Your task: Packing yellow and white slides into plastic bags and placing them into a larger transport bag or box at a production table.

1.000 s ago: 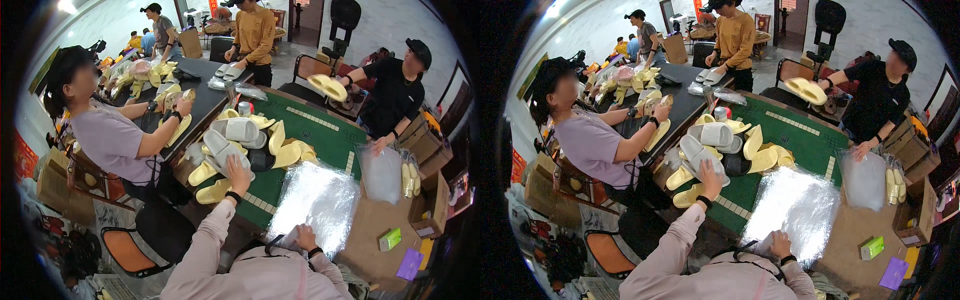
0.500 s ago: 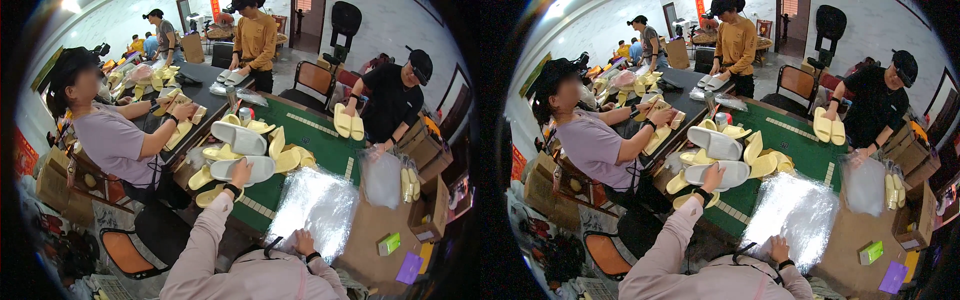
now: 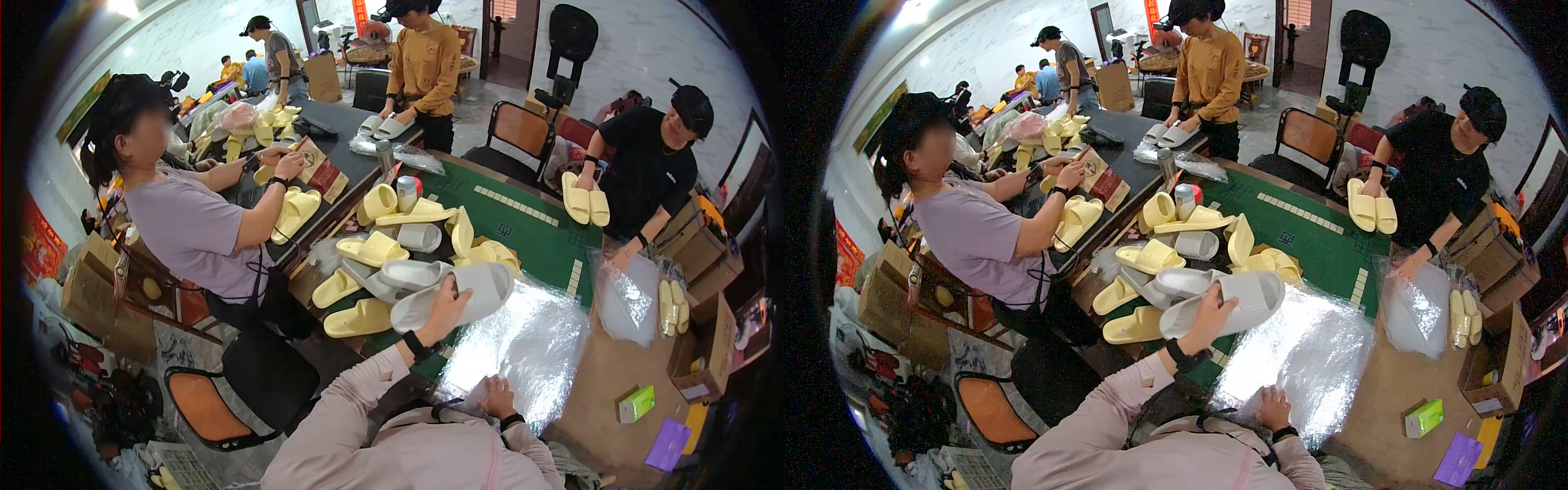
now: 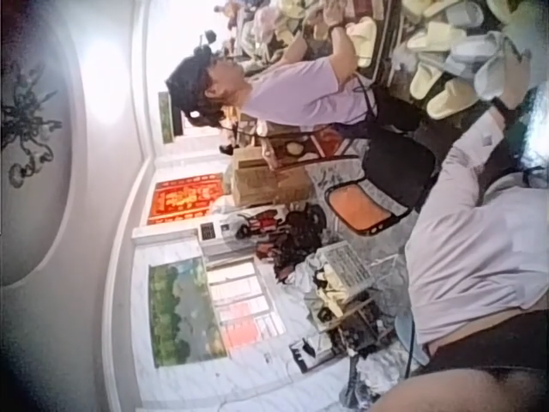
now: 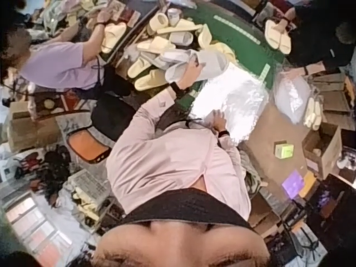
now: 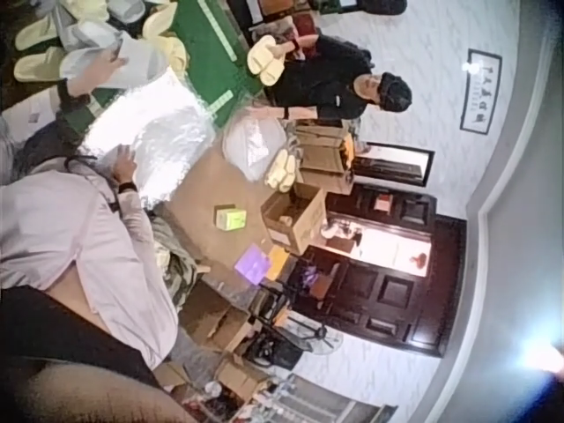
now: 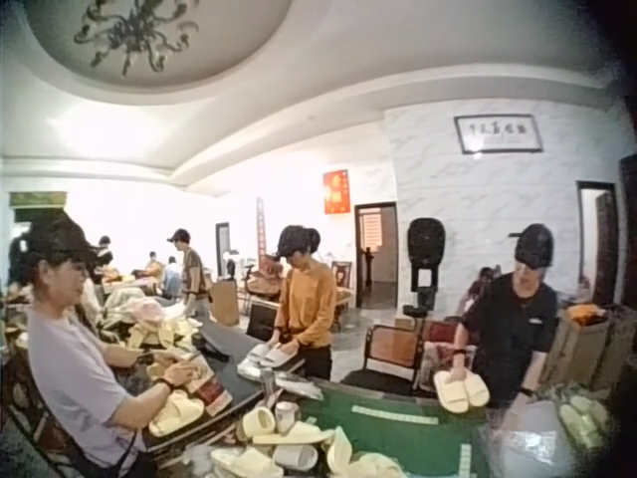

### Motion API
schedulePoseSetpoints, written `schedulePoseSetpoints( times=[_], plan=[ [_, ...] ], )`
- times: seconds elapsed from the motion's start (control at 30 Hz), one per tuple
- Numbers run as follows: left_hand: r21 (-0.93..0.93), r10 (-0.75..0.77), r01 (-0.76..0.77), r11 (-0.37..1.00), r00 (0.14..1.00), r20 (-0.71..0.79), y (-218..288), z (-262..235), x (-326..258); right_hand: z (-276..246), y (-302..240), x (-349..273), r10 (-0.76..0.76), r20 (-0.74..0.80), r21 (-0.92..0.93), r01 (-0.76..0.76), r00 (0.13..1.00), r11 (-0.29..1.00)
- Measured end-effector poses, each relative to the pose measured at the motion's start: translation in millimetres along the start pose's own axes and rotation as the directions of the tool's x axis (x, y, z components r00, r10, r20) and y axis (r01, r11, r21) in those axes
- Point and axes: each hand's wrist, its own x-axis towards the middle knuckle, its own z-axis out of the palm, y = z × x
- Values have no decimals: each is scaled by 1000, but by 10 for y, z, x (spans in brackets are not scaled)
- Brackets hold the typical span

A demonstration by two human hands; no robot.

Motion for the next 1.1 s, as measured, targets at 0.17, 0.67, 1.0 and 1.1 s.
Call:
schedulePoseSetpoints(
  times=[0.17,0.67,1.0,1.1],
  plan=[
    [-57,-93,92,994,995,-25,57,257,-339,101,54,29,-4,-7,-26,4,1000,1000],
    [-23,-392,550,835,624,675,-136,765,-752,51,66,49,25,71,-70,-20,997,997],
    [670,-382,235,704,921,78,-1204,16,-624,215,393,153,-156,2,462,137,988,876],
    [796,-385,165,583,918,92,-1540,-303,-770,-346,158,-69,-40,39,905,-18,998,425]
  ],
)
